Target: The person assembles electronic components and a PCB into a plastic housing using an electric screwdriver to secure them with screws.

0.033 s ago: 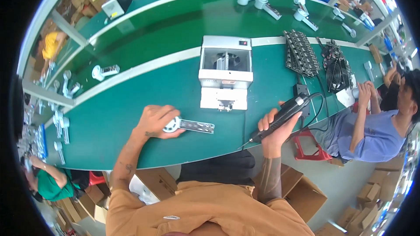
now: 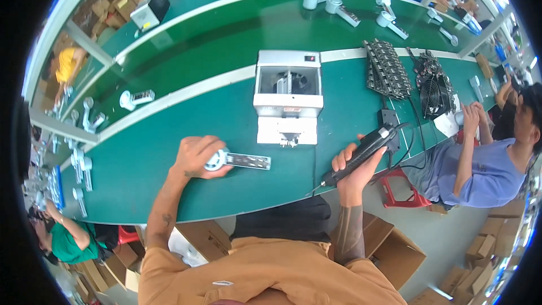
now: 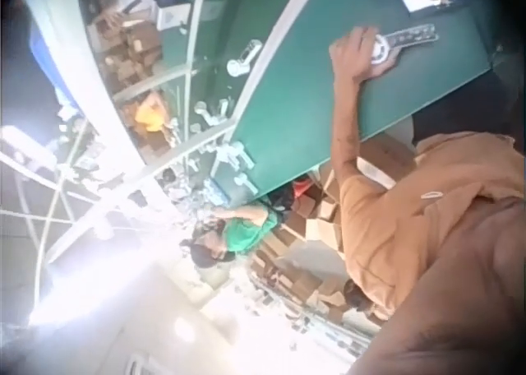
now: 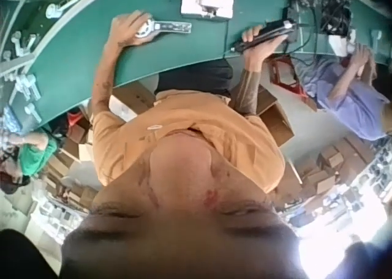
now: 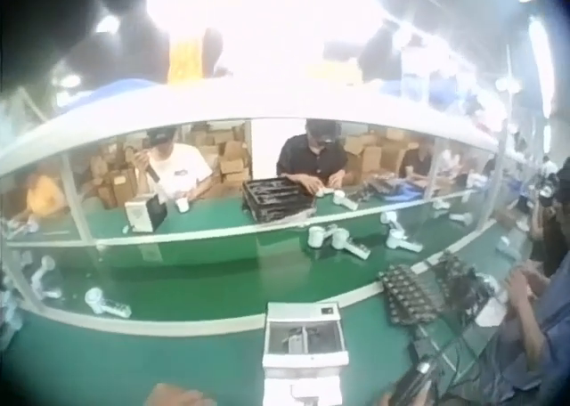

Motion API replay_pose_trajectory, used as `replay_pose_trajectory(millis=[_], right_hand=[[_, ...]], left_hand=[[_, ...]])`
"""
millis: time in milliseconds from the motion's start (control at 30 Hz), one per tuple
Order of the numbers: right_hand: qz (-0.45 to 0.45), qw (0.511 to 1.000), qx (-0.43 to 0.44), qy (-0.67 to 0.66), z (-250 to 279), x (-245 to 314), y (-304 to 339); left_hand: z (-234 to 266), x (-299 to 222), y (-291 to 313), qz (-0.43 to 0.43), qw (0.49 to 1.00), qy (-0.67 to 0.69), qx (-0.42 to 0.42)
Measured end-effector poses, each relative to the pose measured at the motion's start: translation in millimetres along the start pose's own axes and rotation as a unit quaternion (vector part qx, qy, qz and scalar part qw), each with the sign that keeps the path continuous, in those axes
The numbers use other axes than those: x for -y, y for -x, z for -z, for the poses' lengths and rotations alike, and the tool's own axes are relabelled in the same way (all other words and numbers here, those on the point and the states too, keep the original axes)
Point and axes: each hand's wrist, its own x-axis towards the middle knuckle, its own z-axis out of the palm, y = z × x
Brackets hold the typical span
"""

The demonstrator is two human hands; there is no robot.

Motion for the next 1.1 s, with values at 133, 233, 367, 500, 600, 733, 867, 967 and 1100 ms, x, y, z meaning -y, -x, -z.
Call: replay_pose_trajectory(millis=[133, 233, 367, 500, 600, 733, 867, 967, 1100], right_hand=[[-0.025, 0.999, 0.046, -0.007, 8.1, 9.0, 0.9], [-0.045, 0.998, 0.050, 0.015, 5.6, 7.7, -5.6], [-0.048, 0.997, 0.049, 0.028, 2.3, 6.3, -7.4], [0.014, 0.992, 0.110, 0.066, 14.8, -1.3, -6.8], [0.093, 0.985, 0.106, 0.102, 15.1, -2.8, -5.4], [0.073, 0.984, 0.113, 0.121, 10.4, -1.3, -13.3], [-0.020, 0.994, 0.102, 0.025, -21.5, 18.1, -35.8], [-0.105, 0.988, 0.112, -0.016, -43.6, 36.1, -91.8], [-0.198, 0.962, 0.169, 0.088, -77.9, 32.4, -159.5]], left_hand=[[4.5, 53.9, -8.7, 0.027, 0.990, -0.031, -0.131], [2.8, 91.9, -30.3, 0.105, 0.979, -0.054, -0.167], [-7.8, 127.6, -59.9, 0.255, 0.956, 0.001, -0.143], [-30.1, 158.1, -57.9, 0.317, 0.943, -0.068, -0.072], [-43.9, 153.1, -53.7, 0.335, 0.933, -0.076, -0.102], [-57.5, 154.1, -45.0, 0.329, 0.919, -0.107, -0.187], [-63.1, 159.1, -39.7, 0.340, 0.904, -0.130, -0.223], [-62.7, 157.9, -40.1, 0.333, 0.906, -0.151, -0.213], [-59.7, 155.7, -34.8, 0.337, 0.898, -0.178, -0.219]])
